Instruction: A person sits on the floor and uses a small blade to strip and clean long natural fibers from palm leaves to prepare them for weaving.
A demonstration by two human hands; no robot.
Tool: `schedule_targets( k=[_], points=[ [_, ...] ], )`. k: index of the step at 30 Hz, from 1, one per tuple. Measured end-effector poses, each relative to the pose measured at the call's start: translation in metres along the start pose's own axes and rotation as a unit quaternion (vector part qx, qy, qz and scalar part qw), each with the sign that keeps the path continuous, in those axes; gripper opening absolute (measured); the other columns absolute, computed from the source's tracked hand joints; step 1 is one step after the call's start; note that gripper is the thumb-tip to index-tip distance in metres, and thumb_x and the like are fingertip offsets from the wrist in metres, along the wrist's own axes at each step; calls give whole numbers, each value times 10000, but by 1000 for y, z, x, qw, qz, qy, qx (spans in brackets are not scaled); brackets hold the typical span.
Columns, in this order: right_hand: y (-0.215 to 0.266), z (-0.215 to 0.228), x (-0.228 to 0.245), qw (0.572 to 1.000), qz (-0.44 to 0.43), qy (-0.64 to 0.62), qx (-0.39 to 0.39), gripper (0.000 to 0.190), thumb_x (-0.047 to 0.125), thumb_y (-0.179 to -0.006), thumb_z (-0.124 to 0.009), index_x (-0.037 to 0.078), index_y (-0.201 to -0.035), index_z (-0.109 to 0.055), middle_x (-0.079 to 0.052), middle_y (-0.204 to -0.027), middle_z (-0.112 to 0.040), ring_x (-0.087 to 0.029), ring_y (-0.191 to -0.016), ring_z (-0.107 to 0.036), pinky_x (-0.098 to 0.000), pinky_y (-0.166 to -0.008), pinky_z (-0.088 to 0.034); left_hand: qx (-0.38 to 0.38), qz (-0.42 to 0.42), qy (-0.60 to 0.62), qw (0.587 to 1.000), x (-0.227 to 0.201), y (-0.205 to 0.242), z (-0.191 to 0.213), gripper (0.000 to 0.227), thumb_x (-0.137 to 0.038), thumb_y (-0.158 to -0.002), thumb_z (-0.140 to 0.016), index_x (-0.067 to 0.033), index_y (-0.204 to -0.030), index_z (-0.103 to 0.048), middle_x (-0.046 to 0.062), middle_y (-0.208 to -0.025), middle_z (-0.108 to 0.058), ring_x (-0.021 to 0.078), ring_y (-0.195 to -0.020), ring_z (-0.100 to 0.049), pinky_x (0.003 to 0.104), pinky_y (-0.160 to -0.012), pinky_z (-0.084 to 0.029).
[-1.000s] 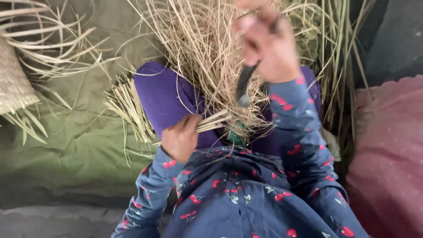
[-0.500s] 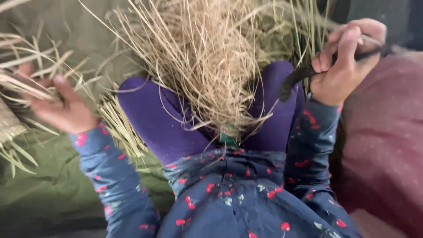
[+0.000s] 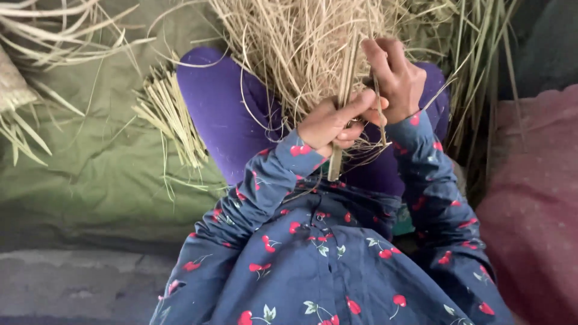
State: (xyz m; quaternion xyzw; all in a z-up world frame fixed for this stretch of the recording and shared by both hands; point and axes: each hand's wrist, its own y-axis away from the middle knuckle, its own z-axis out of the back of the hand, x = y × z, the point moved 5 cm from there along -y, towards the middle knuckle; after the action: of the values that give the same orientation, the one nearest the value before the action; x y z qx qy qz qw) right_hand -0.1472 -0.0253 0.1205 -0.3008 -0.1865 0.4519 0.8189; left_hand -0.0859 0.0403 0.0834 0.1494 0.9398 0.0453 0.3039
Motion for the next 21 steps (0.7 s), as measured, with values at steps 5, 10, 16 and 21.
schedule_targets(
  k=[5, 10, 16, 21],
  points=[
    [16, -30, -18, 987, 3, 149, 67, 507, 164, -795, -708, 121, -1206, -414, 7, -908, -513, -34, -412, -350, -155, -286, -303, -43, -41, 18, 998, 11, 0, 27, 125, -106, -758, -608, -34, -850, -565, 90, -692, -591, 25, -339, -295, 157, -270, -178],
    [19, 4, -10, 980, -106, -116, 120, 294, -83, -662, -564, -40, -953, -556, -178, -803, -564, -295, -556, -506, -340, -493, -411, -10, -64, 6, 998, -4, 2, 55, 142, -98, -784, -586, -44, -911, -553, 63, -739, -579, 19, -378, -290, 154, -289, -194],
    [27, 11, 36, 790, -292, -511, 172, 279, -131, -745, -542, -25, -997, -488, -102, -910, -485, -136, -774, -497, -173, -579, -448, -64, -8, -3, 998, 13, -29, 89, 151, -169, -747, -593, -27, -741, -541, -32, -513, -429, 59, -383, -340, 173, -318, -267],
    [32, 2, 38, 809, -289, -487, 156, 162, -155, -782, -521, -44, -901, -517, -104, -927, -587, -100, -694, -531, -154, -507, -350, -57, -55, 25, 997, 9, -32, 88, 306, -192, -792, -557, 59, -966, -577, 107, -787, -556, 78, -577, -426, 155, -429, -345]
  ],
)
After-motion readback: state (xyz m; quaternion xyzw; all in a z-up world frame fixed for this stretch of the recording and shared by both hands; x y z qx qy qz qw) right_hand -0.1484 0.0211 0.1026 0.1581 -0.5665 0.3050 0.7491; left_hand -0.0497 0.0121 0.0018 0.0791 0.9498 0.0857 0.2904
